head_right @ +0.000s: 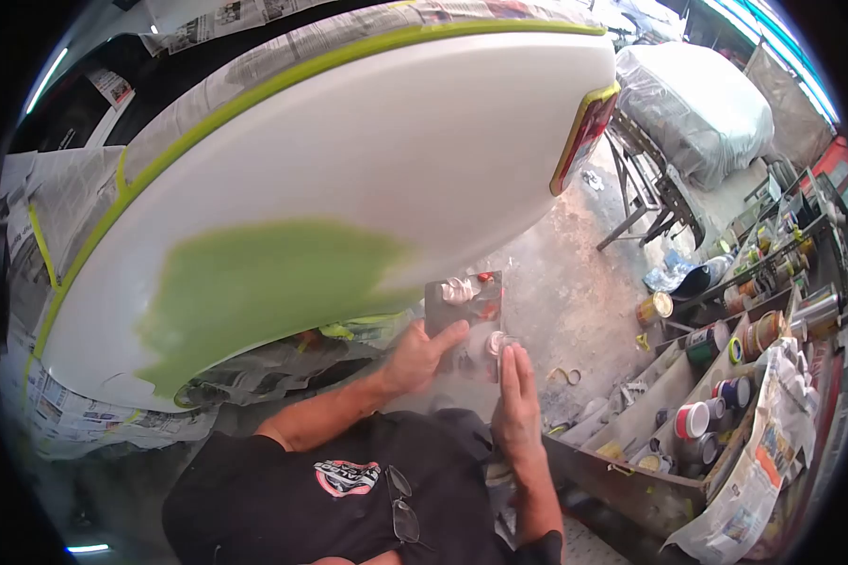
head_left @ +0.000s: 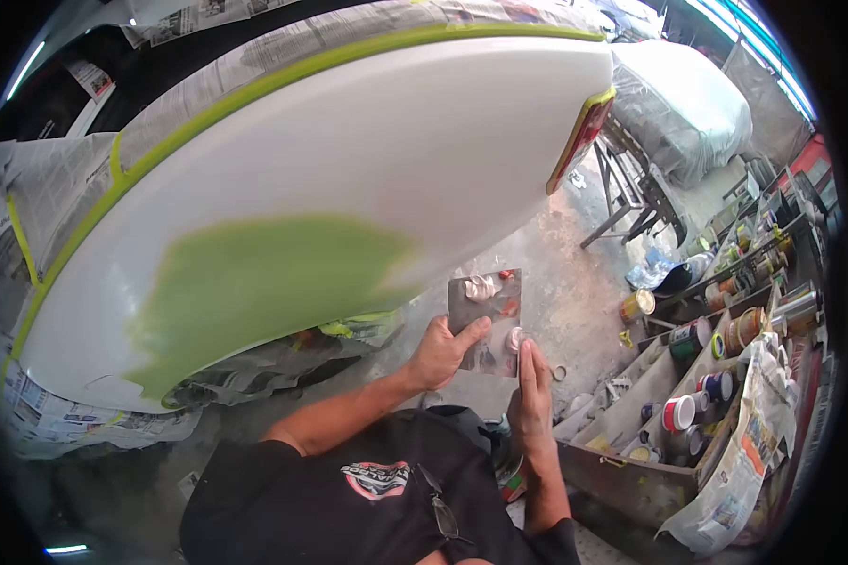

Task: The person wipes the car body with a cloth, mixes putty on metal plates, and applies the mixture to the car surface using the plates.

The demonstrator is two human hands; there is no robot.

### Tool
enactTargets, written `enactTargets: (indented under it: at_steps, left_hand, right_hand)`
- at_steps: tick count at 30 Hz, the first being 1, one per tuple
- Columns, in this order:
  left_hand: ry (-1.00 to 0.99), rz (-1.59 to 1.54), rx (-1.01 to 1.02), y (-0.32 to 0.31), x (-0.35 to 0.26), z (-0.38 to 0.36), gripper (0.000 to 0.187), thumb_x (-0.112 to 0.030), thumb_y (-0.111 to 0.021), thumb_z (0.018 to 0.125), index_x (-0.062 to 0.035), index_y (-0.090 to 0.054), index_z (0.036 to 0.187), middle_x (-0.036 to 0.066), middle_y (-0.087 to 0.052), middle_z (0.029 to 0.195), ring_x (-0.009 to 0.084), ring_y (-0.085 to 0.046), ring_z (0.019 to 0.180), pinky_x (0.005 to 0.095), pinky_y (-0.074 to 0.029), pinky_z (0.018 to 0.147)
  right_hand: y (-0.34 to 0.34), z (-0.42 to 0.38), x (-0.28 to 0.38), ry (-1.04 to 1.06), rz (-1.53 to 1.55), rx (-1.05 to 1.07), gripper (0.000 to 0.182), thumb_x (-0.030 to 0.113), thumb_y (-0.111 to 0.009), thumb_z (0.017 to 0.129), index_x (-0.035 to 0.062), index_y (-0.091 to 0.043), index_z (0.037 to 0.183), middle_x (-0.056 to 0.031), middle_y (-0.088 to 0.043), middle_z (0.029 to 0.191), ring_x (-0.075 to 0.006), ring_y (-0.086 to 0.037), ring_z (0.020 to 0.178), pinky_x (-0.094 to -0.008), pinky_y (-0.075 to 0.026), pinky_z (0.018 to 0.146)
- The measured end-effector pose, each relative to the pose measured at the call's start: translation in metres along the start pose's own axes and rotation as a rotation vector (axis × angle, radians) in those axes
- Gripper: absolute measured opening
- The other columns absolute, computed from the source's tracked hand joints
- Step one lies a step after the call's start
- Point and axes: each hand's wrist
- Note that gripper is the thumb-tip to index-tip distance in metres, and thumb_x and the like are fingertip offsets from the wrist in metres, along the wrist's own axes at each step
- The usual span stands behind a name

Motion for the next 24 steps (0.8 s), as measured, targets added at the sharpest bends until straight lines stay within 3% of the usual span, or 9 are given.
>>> enactTargets:
  at_steps: [2,6,8,12,14,17,21,22,24]
  left_hand:
    - [0.046,0.040,-0.005,0.000,-0.008,-0.006,0.022,-0.021,-0.065,0.100,-0.0004,-0.069,0.105,-0.002,-0.069,0.091,0.0045,-0.061,0.079,0.0257,-0.054,0.069]
    - [-0.018,0.365,-0.016,0.011,0.005,-0.005,0.024,-0.023,-0.062,0.101,0.0003,-0.070,0.103,-0.003,-0.067,0.086,0.0032,-0.056,0.075,0.0250,-0.049,0.065]
    - [0.009,0.545,-0.036,0.011,0.003,-0.008,0.024,-0.020,-0.061,0.101,0.0014,-0.068,0.111,0.000,-0.069,0.095,0.0054,-0.060,0.082,0.0262,-0.052,0.073]
    - [-0.118,0.543,-0.112,0.012,0.023,-0.006,0.028,-0.026,-0.062,0.102,0.0007,-0.069,0.094,-0.007,-0.060,0.071,0.0018,-0.048,0.064,0.0261,-0.041,0.053]
    - [-0.104,0.531,-0.101,0.015,0.022,-0.008,0.028,-0.025,-0.062,0.101,0.0009,-0.070,0.094,-0.007,-0.060,0.070,0.0019,-0.047,0.062,0.0265,-0.040,0.052]
    - [-0.145,0.589,-0.050,0.005,0.011,-0.012,0.027,-0.024,-0.062,0.101,0.0012,-0.070,0.095,-0.007,-0.061,0.072,0.0021,-0.048,0.064,0.0260,-0.041,0.053]
    - [-0.052,0.443,-0.106,0.006,0.014,-0.013,0.023,-0.021,-0.062,0.102,0.0008,-0.070,0.100,-0.004,-0.066,0.082,0.0028,-0.054,0.072,0.0247,-0.045,0.060]
    - [-0.059,0.384,-0.120,0.005,0.017,-0.011,0.022,-0.020,-0.062,0.102,0.0003,-0.070,0.101,-0.003,-0.066,0.085,0.0029,-0.055,0.075,0.0245,-0.046,0.061]
    - [-0.051,0.221,-0.151,0.005,0.018,-0.012,0.020,-0.018,-0.062,0.101,-0.0006,-0.070,0.104,-0.002,-0.068,0.090,0.0037,-0.057,0.080,0.0245,-0.049,0.065]
  right_hand:
    - [-0.005,-0.021,-0.026,0.007,-0.227,0.189,0.063,-0.016,-0.046,0.084,0.0018,-0.048,0.144,-0.0244,-0.049,0.143,-0.0448,-0.050,0.130,-0.0532,-0.043,0.107]
    - [0.022,-0.013,-0.016,-0.256,0.081,-0.110,0.058,-0.007,-0.051,0.086,0.0090,-0.054,0.142,-0.0216,-0.053,0.141,-0.0397,-0.052,0.130,-0.0612,-0.037,0.107]
    - [0.018,-0.014,0.002,-0.106,-0.145,0.034,0.056,-0.004,-0.054,0.086,0.0083,-0.056,0.140,-0.0212,-0.054,0.140,-0.0399,-0.052,0.129,-0.0600,-0.037,0.108]
    - [0.037,-0.006,0.017,-0.071,-0.363,0.040,0.054,-0.003,-0.054,0.086,0.0095,-0.058,0.138,-0.0178,-0.056,0.138,-0.0380,-0.051,0.132,-0.0592,-0.031,0.111]
    - [0.035,0.000,0.021,-0.131,-0.358,-0.096,0.051,0.000,-0.056,0.086,0.0091,-0.059,0.137,-0.0162,-0.057,0.138,-0.0371,-0.050,0.134,-0.0625,-0.026,0.113]
    - [0.014,-0.004,0.020,-0.005,-0.293,0.116,0.048,0.002,-0.057,0.087,0.0077,-0.060,0.135,-0.0164,-0.057,0.138,-0.0370,-0.050,0.134,-0.0634,-0.025,0.112]
    - [0.036,0.001,0.010,-0.084,0.198,-0.021,0.057,-0.009,-0.055,0.083,0.0041,-0.057,0.138,-0.0221,-0.057,0.135,-0.0410,-0.055,0.126,-0.0595,-0.037,0.108]
    - [0.033,0.004,0.014,-0.120,0.399,-0.060,0.065,-0.016,-0.052,0.078,0.0028,-0.054,0.140,-0.0243,-0.057,0.134,-0.0424,-0.055,0.125,-0.0509,-0.041,0.108]
    - [0.008,-0.007,0.001,-0.063,0.293,-0.047,0.068,-0.018,-0.052,0.076,0.0028,-0.054,0.140,-0.0255,-0.055,0.135,-0.0427,-0.055,0.125,-0.0466,-0.044,0.107]
Point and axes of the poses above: each hand's wrist, its own z-axis towards the middle knuckle, its own y-axis out of the back of the hand, x = y × z
